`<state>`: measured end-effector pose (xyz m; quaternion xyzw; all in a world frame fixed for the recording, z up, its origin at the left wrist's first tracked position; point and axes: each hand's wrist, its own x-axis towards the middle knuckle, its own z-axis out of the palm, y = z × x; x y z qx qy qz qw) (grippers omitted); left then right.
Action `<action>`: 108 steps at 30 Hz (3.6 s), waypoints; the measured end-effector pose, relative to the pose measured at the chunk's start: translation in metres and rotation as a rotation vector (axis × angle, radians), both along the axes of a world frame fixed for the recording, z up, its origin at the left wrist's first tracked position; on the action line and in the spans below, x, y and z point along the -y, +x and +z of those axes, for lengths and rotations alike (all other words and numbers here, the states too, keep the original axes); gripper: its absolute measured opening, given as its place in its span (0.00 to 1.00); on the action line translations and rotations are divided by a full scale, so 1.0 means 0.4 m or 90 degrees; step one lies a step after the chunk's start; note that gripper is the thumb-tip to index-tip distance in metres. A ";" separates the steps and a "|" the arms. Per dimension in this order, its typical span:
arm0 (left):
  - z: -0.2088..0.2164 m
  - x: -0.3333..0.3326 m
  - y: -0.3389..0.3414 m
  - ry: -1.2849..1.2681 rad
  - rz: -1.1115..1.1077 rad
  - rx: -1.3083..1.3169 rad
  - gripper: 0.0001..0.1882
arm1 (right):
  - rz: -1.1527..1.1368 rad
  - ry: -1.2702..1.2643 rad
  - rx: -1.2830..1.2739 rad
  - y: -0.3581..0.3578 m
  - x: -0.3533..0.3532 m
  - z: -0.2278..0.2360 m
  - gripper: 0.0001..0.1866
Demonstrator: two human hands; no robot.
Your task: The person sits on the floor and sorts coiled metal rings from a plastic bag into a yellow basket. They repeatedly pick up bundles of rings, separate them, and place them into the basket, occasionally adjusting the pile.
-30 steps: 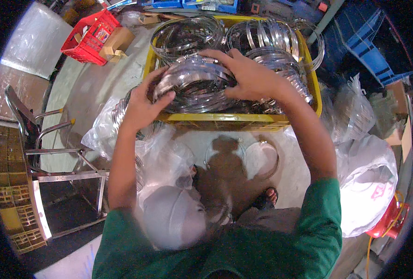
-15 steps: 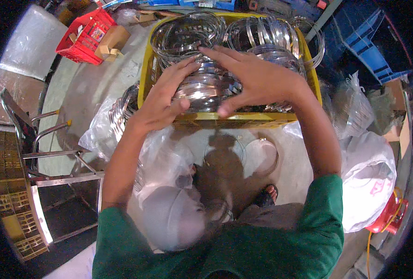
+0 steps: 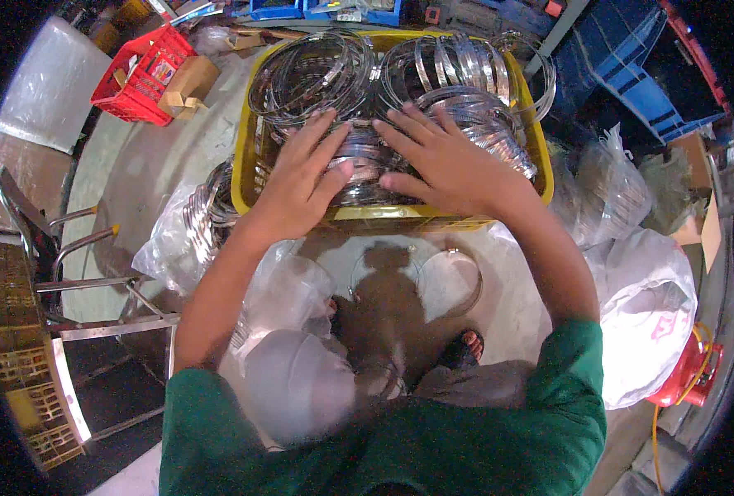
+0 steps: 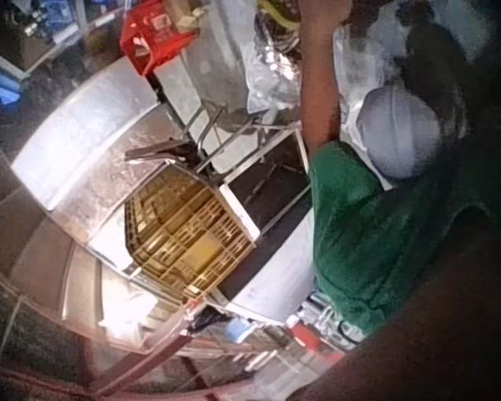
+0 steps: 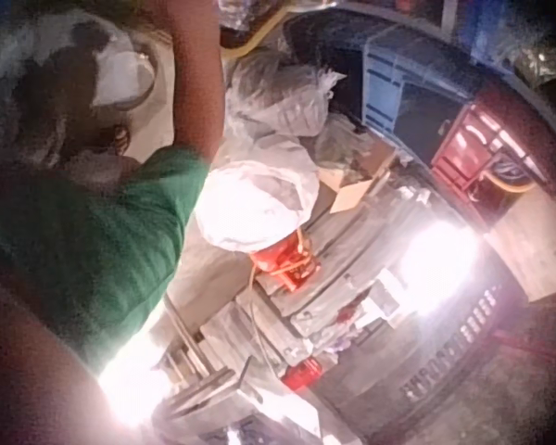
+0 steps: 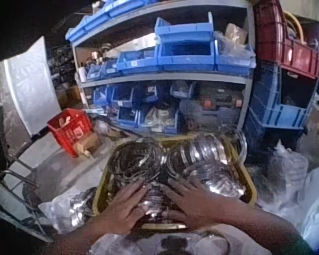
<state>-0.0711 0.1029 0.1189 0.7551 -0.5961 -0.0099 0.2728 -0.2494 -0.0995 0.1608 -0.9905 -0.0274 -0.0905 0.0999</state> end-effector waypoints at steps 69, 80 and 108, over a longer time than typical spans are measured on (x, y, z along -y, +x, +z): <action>-0.685 -0.757 -0.064 0.336 0.695 -0.217 0.19 | -0.183 0.995 -0.662 -0.122 -0.284 -0.789 0.15; -0.474 -0.933 -0.061 -0.154 0.736 -0.588 0.13 | 0.311 0.010 -0.276 -0.361 -0.258 -0.770 0.17; -0.099 -0.613 -0.211 -0.436 0.563 -0.661 0.08 | 0.274 0.221 -0.584 -0.481 -0.598 -0.831 0.28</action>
